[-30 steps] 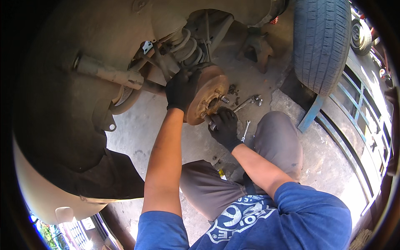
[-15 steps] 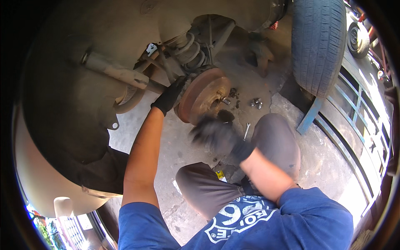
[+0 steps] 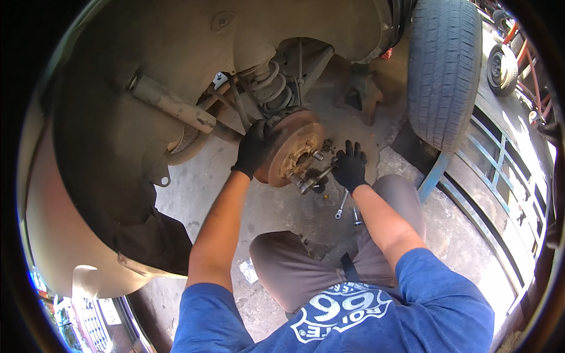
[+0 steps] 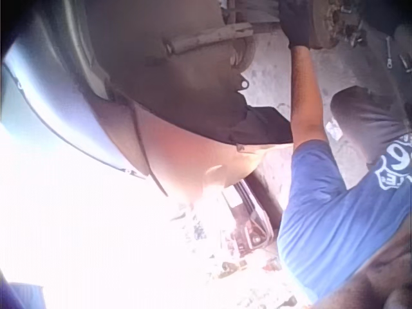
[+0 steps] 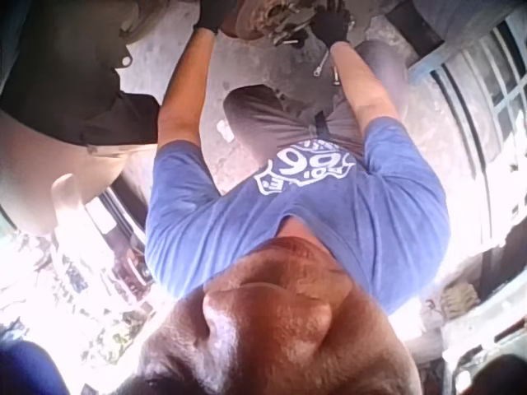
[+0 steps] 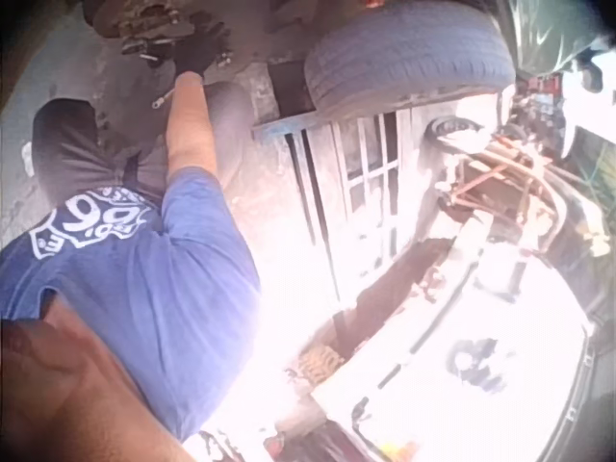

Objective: The person works on a car's rear wheel hub and brake assembly, using a socket wrench to loosen and tighten bolts on the brake rotor and caliper. The person moves around the vehicle, retrieves tools, and continues adjusting components on the brake system.

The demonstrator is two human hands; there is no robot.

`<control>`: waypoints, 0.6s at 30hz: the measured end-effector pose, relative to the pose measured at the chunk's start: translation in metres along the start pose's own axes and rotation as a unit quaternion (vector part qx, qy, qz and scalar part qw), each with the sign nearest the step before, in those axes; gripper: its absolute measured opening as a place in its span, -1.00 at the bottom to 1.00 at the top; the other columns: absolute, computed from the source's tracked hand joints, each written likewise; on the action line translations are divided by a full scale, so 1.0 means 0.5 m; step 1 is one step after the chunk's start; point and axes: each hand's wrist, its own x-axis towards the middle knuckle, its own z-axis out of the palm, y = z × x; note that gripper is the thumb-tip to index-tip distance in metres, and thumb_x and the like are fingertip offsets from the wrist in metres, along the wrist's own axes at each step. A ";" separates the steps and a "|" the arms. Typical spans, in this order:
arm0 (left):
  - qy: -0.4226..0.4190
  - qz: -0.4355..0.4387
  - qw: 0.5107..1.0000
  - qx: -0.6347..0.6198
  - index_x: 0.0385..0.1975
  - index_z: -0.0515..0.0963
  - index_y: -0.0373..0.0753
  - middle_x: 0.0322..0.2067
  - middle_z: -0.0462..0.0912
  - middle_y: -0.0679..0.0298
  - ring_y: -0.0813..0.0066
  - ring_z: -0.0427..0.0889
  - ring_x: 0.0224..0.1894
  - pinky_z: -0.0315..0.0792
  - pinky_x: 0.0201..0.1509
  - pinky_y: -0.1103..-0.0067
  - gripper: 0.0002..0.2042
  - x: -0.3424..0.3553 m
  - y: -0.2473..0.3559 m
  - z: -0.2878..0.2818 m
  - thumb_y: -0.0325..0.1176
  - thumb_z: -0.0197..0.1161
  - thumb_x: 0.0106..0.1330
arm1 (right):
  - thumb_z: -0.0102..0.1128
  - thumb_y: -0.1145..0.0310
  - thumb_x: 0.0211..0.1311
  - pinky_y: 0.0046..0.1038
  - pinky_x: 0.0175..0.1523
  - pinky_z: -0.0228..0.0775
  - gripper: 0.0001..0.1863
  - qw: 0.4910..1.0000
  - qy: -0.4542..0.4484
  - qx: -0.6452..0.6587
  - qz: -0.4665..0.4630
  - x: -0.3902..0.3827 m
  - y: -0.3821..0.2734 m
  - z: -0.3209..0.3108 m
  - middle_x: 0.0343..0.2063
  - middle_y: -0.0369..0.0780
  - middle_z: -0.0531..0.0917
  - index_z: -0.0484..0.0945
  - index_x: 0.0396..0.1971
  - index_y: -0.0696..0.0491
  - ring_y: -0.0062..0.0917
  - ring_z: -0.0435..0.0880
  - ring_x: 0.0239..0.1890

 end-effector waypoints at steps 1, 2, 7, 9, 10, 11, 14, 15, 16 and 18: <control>0.031 -0.002 0.997 0.064 0.01 0.54 -0.24 -0.09 0.66 0.05 0.10 0.62 -0.02 0.46 0.07 0.36 -0.63 -0.004 0.018 0.006 -0.07 0.14 0.44 | 0.32 0.22 0.10 -0.20 0.13 0.42 -0.66 0.998 0.056 0.013 -0.037 0.018 0.008 0.021 -0.08 0.03 0.63 0.66 -0.17 0.10 -0.08 0.60 0.04; 0.063 -0.002 0.990 0.128 -0.07 0.58 -0.23 -0.14 0.68 0.03 -0.02 0.65 -0.07 0.49 0.01 0.31 -0.63 -0.008 0.033 0.012 -0.02 0.20 0.40 | 0.33 0.21 0.09 -0.18 0.08 0.43 -0.72 0.997 0.025 0.071 -0.001 0.032 0.010 0.047 -0.18 0.02 0.63 0.64 -0.29 0.10 -0.07 0.60 -0.03; 0.162 -0.028 0.977 0.134 -0.19 0.62 -0.22 -0.30 0.71 0.05 -0.04 0.69 -0.22 0.53 -0.13 0.25 -0.62 -0.008 0.049 0.035 0.02 0.27 0.34 | 0.40 0.17 -0.02 -0.09 -0.12 0.43 -0.72 0.962 0.050 0.250 0.103 -0.057 -0.055 0.172 -0.50 -0.04 0.58 0.57 -0.61 0.07 -0.04 0.57 -0.29; 0.157 -0.039 0.978 0.129 -0.19 0.63 -0.21 -0.29 0.71 0.04 -0.04 0.69 -0.22 0.53 -0.14 0.25 -0.64 -0.003 0.035 0.039 0.00 0.27 0.35 | 0.42 0.10 -0.07 -0.10 -0.11 0.46 -0.69 0.957 -0.004 0.264 0.117 -0.083 -0.062 0.186 -0.46 -0.04 0.62 0.61 -0.59 0.05 -0.05 0.59 -0.25; 0.150 -0.035 0.980 0.123 -0.18 0.64 -0.20 -0.28 0.71 0.03 -0.04 0.69 -0.21 0.53 -0.14 0.26 -0.65 -0.002 0.029 0.039 -0.01 0.27 0.35 | 0.43 0.03 -0.10 -0.12 -0.10 0.48 -0.65 0.959 -0.052 0.253 0.116 -0.086 -0.057 0.182 -0.43 -0.05 0.65 0.64 -0.56 0.03 -0.05 0.61 -0.23; 0.158 -0.001 0.982 0.108 -0.17 0.64 -0.20 -0.27 0.71 0.02 -0.04 0.69 -0.19 0.53 -0.14 0.27 -0.66 0.002 0.023 0.039 -0.02 0.27 0.35 | 0.45 -0.03 -0.13 -0.13 -0.09 0.51 -0.61 0.960 -0.091 0.240 0.113 -0.083 -0.051 0.172 -0.40 -0.06 0.68 0.68 -0.53 0.01 -0.04 0.63 -0.20; 0.153 0.077 0.963 0.209 -0.14 0.65 -0.19 -0.26 0.72 0.03 -0.03 0.69 -0.17 0.53 -0.12 0.30 -0.67 0.008 0.018 0.038 -0.04 0.28 0.36 | 0.45 -0.13 -0.13 -0.17 0.02 0.52 -0.52 0.960 -0.195 0.170 0.108 -0.050 -0.037 0.116 -0.29 -0.09 0.73 0.74 -0.34 -0.03 -0.10 0.67 -0.12; 0.156 0.093 0.966 0.186 -0.13 0.65 -0.18 -0.25 0.72 0.03 -0.02 0.69 -0.17 0.53 -0.11 0.30 -0.67 0.010 0.019 0.038 -0.04 0.28 0.36 | 0.44 -0.14 -0.12 -0.19 0.06 0.51 -0.49 0.954 -0.233 0.158 0.107 -0.043 -0.041 0.092 -0.25 -0.10 0.74 0.75 -0.27 -0.05 -0.12 0.68 -0.09; 0.149 0.091 0.969 0.176 -0.12 0.65 -0.18 -0.25 0.72 0.03 -0.02 0.69 -0.16 0.53 -0.10 0.30 -0.66 0.010 0.021 0.037 -0.04 0.28 0.35 | 0.43 -0.16 -0.09 -0.20 0.09 0.49 -0.45 0.963 -0.222 0.130 0.084 -0.039 -0.049 0.068 -0.23 -0.11 0.75 0.73 -0.20 -0.04 -0.14 0.69 -0.07; 0.143 0.050 0.977 0.151 -0.09 0.65 -0.18 -0.24 0.72 0.04 -0.01 0.69 -0.14 0.53 -0.09 0.31 -0.67 0.009 0.025 0.036 -0.05 0.28 0.36 | 0.41 -0.21 -0.05 -0.22 0.15 0.46 -0.37 0.979 -0.174 0.096 0.035 -0.039 -0.073 0.019 -0.17 -0.12 0.75 0.70 -0.08 -0.04 -0.18 0.69 -0.04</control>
